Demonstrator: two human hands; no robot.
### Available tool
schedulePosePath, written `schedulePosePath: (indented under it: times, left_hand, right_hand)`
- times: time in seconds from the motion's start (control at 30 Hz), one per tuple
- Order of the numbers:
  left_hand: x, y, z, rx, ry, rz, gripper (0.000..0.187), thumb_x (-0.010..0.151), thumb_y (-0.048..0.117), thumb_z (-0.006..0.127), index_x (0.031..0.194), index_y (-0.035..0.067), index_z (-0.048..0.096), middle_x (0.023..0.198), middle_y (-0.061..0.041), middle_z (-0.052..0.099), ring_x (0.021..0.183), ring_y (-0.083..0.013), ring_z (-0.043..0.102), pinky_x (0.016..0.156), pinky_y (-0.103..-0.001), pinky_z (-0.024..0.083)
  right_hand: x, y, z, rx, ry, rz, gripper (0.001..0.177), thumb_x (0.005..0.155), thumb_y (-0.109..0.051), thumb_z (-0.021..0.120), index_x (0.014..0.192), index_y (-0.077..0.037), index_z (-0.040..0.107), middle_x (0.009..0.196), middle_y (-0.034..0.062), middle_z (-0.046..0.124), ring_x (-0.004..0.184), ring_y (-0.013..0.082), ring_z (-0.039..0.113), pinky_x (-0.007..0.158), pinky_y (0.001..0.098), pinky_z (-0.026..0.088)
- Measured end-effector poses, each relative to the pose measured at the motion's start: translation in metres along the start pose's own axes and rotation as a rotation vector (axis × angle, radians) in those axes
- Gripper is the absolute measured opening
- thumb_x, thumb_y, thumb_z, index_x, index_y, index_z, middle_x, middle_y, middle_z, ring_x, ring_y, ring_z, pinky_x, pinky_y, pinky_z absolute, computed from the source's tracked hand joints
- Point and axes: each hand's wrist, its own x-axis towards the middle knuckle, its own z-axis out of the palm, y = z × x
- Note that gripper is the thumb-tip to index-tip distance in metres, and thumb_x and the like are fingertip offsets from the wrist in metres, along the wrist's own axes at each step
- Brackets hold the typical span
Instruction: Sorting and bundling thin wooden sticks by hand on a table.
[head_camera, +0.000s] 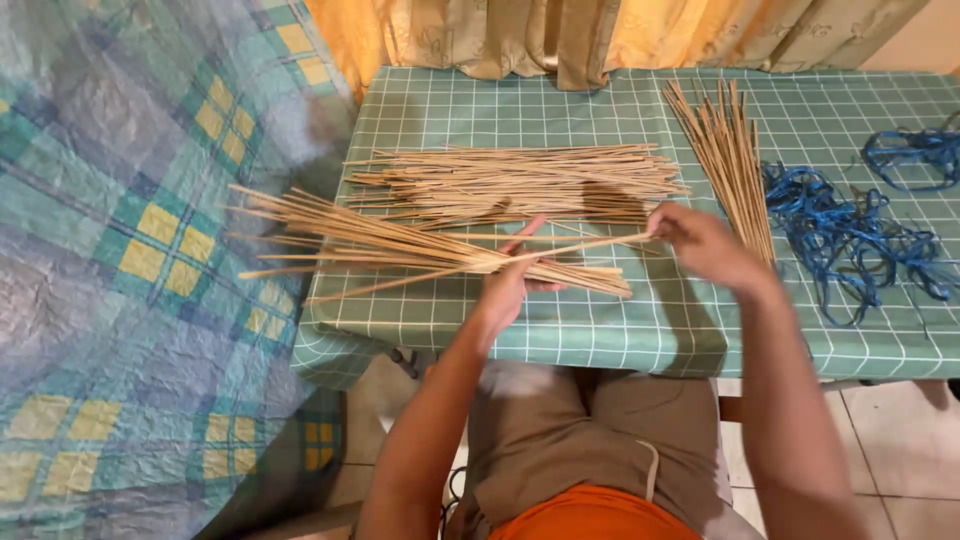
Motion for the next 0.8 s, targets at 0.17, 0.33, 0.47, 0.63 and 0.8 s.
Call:
schedulePosePath:
  times: [0.17,0.33,0.47,0.63,0.8]
  left_hand:
    - [0.017,-0.026,-0.024,-0.006,0.017,-0.037,0.043,0.092,0.007,0.061,0.134,0.002,0.063,0.092,-0.035,0.071,0.08,-0.0405,0.076,0.063,-0.048,0.067]
    - [0.022,-0.035,-0.03,0.02,0.043,-0.017,0.034,0.095,0.019,0.074,0.124,0.001,0.069,0.104,-0.025,0.069,0.089,-0.0392,0.075,0.068,-0.047,0.068]
    - [0.025,-0.039,-0.034,-0.015,0.12,-0.043,0.038,0.099,0.037,0.069,0.117,0.003,0.071,0.114,-0.021,0.069,0.097,-0.0381,0.074,0.082,-0.05,0.066]
    - [0.027,-0.042,-0.042,-0.07,0.123,-0.012,0.037,0.101,0.035,0.067,0.118,0.003,0.071,0.118,-0.019,0.067,0.104,-0.0404,0.071,0.09,-0.052,0.063]
    - [0.025,-0.033,-0.036,-0.043,0.135,0.085,0.036,0.101,0.029,0.064,0.124,0.001,0.07,0.116,-0.02,0.067,0.103,-0.0361,0.072,0.089,-0.045,0.065]
  right_hand:
    - [0.006,0.045,0.041,-0.381,0.011,0.115,0.045,0.079,0.007,0.061,0.12,-0.011,0.066,0.091,0.0129,0.073,0.096,0.0393,0.073,0.094,0.0528,0.051]
    - [-0.005,0.049,0.056,-0.667,0.012,0.13,0.043,0.079,-0.009,0.066,0.121,-0.017,0.059,0.094,0.0071,0.074,0.096,0.0339,0.072,0.09,0.051,0.046]
    - [-0.014,0.036,0.056,-0.62,0.098,-0.01,0.034,0.089,-0.007,0.058,0.122,-0.014,0.061,0.096,0.0086,0.07,0.098,0.034,0.069,0.088,0.0482,0.046]
    - [-0.017,0.02,0.057,-0.323,0.324,-0.185,0.031,0.1,-0.013,0.068,0.13,-0.008,0.064,0.109,0.0134,0.067,0.105,0.0366,0.066,0.096,0.0495,0.049]
    - [-0.024,0.034,0.083,0.257,0.729,-0.155,0.038,0.103,0.005,0.069,0.14,0.007,0.059,0.114,0.023,0.061,0.105,0.0331,0.068,0.079,0.0398,0.06]
